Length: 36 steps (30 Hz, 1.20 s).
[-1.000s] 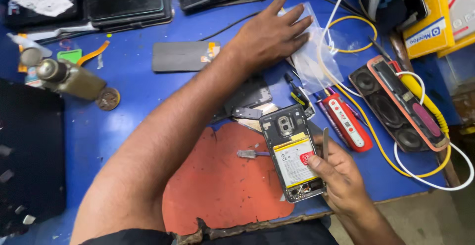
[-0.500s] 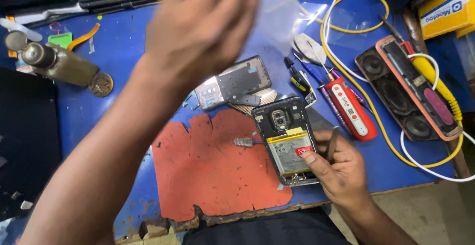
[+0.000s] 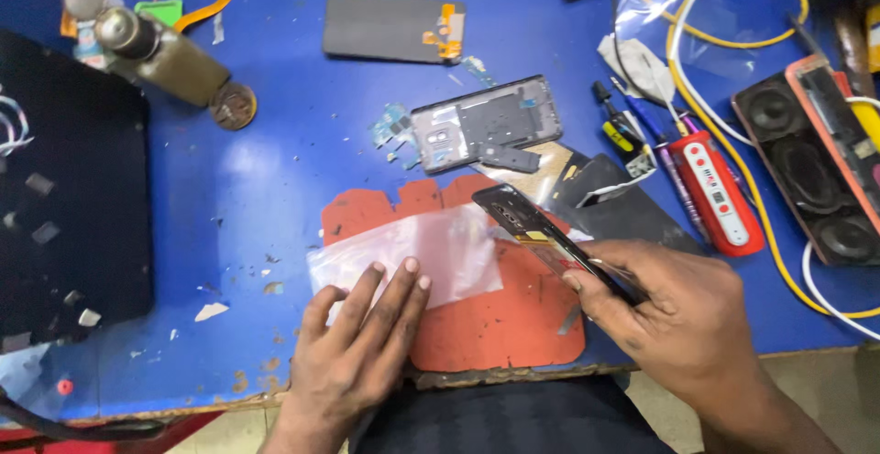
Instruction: The person cleans a disassembled smartphone with a toothbrush and cloth, then uses tweezers and a metal tool to remove small debris from the phone's interior. The person handles the phone casing and battery area while working on a cluttered blue workbench.
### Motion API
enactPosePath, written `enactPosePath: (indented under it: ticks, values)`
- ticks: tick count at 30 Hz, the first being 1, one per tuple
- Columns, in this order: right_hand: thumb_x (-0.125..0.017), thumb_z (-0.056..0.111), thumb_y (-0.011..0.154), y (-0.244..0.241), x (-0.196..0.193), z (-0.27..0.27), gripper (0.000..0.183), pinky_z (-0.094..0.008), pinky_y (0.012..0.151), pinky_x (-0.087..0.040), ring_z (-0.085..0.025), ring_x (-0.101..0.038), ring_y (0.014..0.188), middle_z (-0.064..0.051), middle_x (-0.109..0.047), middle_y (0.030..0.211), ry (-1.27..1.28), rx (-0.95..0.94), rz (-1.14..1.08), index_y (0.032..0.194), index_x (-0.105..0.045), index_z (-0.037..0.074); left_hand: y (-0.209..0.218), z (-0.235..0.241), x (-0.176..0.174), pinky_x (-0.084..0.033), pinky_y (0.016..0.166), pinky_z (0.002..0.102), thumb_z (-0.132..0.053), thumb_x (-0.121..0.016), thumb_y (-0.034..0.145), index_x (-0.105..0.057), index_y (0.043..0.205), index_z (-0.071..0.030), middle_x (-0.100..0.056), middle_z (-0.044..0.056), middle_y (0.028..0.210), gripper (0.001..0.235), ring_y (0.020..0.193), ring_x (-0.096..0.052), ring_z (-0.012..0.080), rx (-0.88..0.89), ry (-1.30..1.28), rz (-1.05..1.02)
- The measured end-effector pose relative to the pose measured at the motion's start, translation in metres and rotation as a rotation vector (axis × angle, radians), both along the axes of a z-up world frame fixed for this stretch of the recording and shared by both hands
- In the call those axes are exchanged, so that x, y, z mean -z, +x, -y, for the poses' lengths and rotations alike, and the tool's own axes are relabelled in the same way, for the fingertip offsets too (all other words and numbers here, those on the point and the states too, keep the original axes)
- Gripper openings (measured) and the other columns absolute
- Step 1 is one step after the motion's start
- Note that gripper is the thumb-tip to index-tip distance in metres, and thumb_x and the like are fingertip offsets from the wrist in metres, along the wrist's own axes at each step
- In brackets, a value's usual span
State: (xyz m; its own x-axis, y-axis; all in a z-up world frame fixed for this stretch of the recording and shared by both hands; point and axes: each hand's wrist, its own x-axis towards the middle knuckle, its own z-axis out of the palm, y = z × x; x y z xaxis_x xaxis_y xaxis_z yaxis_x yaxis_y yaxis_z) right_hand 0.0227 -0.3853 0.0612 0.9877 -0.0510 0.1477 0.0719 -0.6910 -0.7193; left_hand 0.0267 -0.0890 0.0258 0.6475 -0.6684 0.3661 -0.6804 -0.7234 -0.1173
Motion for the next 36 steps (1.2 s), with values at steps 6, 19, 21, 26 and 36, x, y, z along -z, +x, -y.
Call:
enactPosePath:
  ticks: [6, 19, 21, 26, 36]
  values:
    - [-0.085, 0.015, 0.079, 0.004, -0.009, -0.02, 0.021, -0.028, 0.051, -0.053, -0.014, -0.075, 0.059, -0.007, -0.076, 0.075, -0.046, -0.097, 0.058, 0.094, -0.075, 0.005, 0.002, -0.025, 0.01, -0.043, 0.096, 0.048, -0.017, -0.056, 0.088, -0.066, 0.134, -0.009, -0.063, 0.011, 0.142, 0.048, 0.125, -0.061, 0.0309, -0.053, -0.134, -0.168]
    - [-0.08, 0.008, 0.079, 0.019, -0.003, -0.032, 0.029, -0.023, 0.058, -0.058, -0.006, -0.074, 0.068, -0.005, -0.079, 0.084, 0.131, -0.231, -0.145, 0.107, -0.073, 0.002, 0.007, -0.034, 0.01, -0.039, 0.11, 0.059, -0.027, -0.078, 0.084, -0.067, 0.123, -0.005, -0.065, 0.014, 0.133, 0.047, 0.127, -0.059, 0.0348, 0.28, -0.504, -0.554]
    - [-0.077, 0.006, 0.082, 0.019, 0.005, -0.036, 0.036, -0.024, 0.067, -0.059, -0.007, -0.074, 0.079, -0.007, -0.078, 0.094, 0.264, -0.258, -0.185, 0.117, -0.068, 0.001, -0.004, -0.027, 0.016, -0.054, 0.103, 0.042, -0.02, -0.077, 0.091, -0.064, 0.129, -0.005, -0.071, 0.011, 0.127, 0.043, 0.119, -0.071, 0.0249, -0.065, -0.883, -0.648]
    - [-0.07, 0.001, 0.091, 0.016, 0.026, -0.05, 0.043, -0.027, 0.083, -0.063, -0.013, -0.075, 0.098, -0.014, -0.079, 0.11, 0.541, -0.331, -0.263, 0.132, -0.06, -0.003, -0.012, -0.003, 0.035, -0.06, 0.092, 0.03, -0.009, -0.073, 0.095, -0.049, 0.144, -0.004, -0.073, 0.014, 0.115, 0.055, 0.104, -0.074, 0.0181, -0.157, -1.484, -1.343]
    - [-0.067, -0.002, 0.096, 0.0, 0.044, -0.052, 0.04, -0.031, 0.089, -0.063, -0.017, -0.074, 0.106, -0.019, -0.076, 0.117, 0.634, -0.361, -0.216, 0.135, -0.058, -0.004, -0.012, 0.016, 0.038, -0.058, 0.095, 0.032, -0.002, -0.059, 0.102, -0.056, 0.133, 0.003, -0.072, 0.011, 0.119, 0.032, 0.107, -0.068, 0.0134, -0.019, -1.704, -1.609]
